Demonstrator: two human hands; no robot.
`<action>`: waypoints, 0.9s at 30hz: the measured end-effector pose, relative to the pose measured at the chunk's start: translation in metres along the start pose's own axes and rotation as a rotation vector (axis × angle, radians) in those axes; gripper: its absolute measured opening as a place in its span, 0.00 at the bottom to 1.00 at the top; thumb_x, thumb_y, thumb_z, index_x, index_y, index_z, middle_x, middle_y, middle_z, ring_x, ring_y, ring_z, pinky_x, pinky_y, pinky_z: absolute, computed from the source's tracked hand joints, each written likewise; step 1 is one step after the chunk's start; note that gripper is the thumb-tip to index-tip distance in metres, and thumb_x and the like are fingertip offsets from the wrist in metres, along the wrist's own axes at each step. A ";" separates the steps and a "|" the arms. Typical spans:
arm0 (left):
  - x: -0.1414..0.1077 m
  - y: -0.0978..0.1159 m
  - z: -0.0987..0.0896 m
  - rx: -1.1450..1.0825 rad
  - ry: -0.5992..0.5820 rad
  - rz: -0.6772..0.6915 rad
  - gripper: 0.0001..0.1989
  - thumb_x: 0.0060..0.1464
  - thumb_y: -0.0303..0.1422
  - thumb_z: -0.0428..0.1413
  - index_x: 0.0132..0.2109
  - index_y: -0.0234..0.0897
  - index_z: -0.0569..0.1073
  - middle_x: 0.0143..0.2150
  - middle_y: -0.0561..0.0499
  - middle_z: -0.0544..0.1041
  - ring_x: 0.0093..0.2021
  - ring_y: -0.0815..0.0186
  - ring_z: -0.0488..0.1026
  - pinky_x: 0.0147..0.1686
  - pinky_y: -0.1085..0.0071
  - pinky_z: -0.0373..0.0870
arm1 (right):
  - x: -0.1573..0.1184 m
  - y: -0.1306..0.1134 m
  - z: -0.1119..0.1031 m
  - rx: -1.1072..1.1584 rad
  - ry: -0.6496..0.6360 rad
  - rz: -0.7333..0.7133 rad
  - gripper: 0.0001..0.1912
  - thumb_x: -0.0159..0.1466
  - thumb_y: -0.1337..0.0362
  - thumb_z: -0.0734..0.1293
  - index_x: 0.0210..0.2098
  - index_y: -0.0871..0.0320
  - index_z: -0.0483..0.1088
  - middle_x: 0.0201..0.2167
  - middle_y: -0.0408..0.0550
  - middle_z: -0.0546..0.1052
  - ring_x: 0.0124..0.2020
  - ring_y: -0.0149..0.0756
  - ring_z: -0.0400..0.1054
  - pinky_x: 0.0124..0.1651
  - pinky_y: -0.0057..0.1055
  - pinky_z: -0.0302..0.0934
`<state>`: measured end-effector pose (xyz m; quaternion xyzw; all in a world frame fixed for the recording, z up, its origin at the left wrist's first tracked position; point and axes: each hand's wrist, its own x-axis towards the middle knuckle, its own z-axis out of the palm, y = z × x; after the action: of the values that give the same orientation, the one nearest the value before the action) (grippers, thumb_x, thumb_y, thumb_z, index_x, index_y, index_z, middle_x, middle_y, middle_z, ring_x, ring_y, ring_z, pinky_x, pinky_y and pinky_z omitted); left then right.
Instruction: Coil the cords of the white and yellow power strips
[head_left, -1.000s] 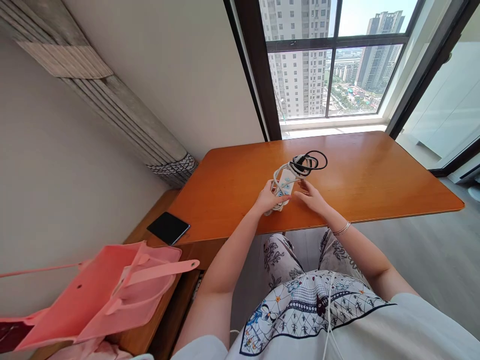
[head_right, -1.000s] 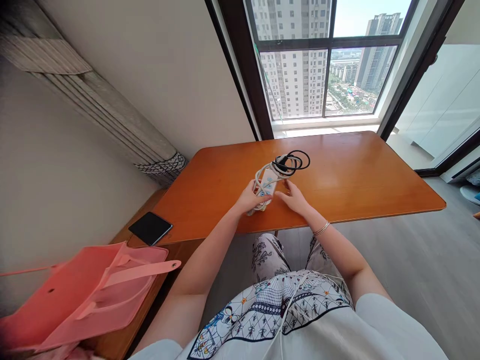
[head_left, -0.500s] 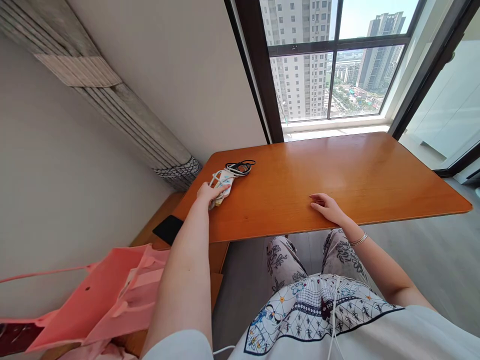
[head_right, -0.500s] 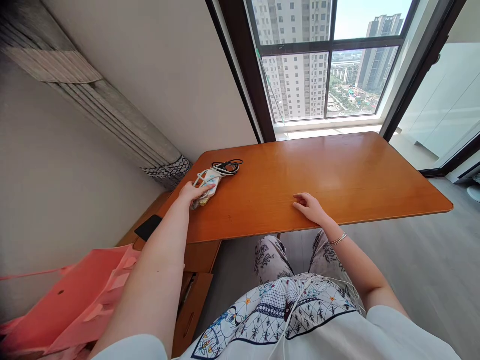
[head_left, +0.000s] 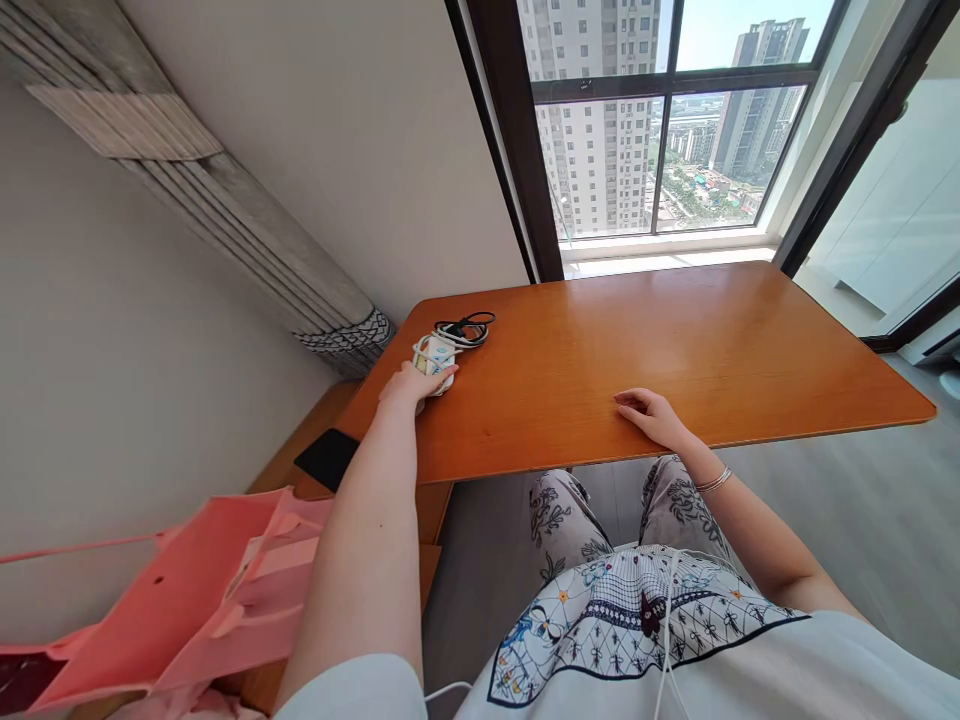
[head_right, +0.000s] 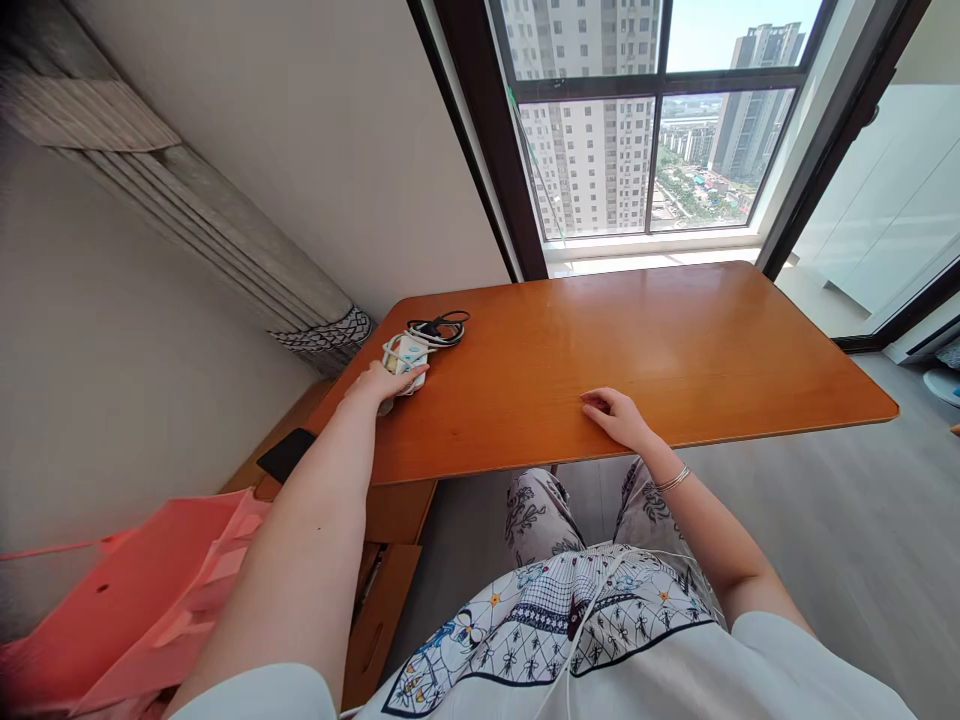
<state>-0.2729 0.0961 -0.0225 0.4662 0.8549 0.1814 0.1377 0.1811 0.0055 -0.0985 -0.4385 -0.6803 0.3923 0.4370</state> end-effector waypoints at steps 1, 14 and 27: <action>-0.003 0.001 0.000 0.021 0.009 -0.029 0.62 0.33 0.61 0.64 0.67 0.24 0.58 0.66 0.17 0.60 0.67 0.27 0.57 0.61 0.37 0.57 | 0.000 0.000 0.000 -0.001 -0.002 0.000 0.15 0.62 0.54 0.69 0.44 0.55 0.77 0.44 0.51 0.80 0.45 0.40 0.75 0.52 0.42 0.69; -0.022 0.031 0.001 -0.234 0.439 0.132 0.28 0.66 0.42 0.38 0.60 0.26 0.66 0.63 0.28 0.67 0.66 0.44 0.62 0.64 0.48 0.57 | -0.002 -0.002 0.000 -0.015 -0.015 -0.007 0.14 0.63 0.54 0.69 0.44 0.55 0.76 0.44 0.50 0.80 0.45 0.39 0.75 0.51 0.40 0.69; -0.137 0.114 0.124 -0.314 0.196 0.944 0.18 0.60 0.36 0.53 0.56 0.38 0.66 0.62 0.38 0.68 0.64 0.53 0.65 0.63 0.51 0.62 | -0.006 -0.008 -0.001 -0.211 -0.038 -0.099 0.10 0.66 0.61 0.67 0.45 0.55 0.76 0.45 0.50 0.79 0.46 0.39 0.74 0.51 0.38 0.68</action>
<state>-0.0657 0.0593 -0.0747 0.7561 0.5223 0.3933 0.0285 0.1814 -0.0022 -0.0918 -0.4403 -0.7470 0.3045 0.3941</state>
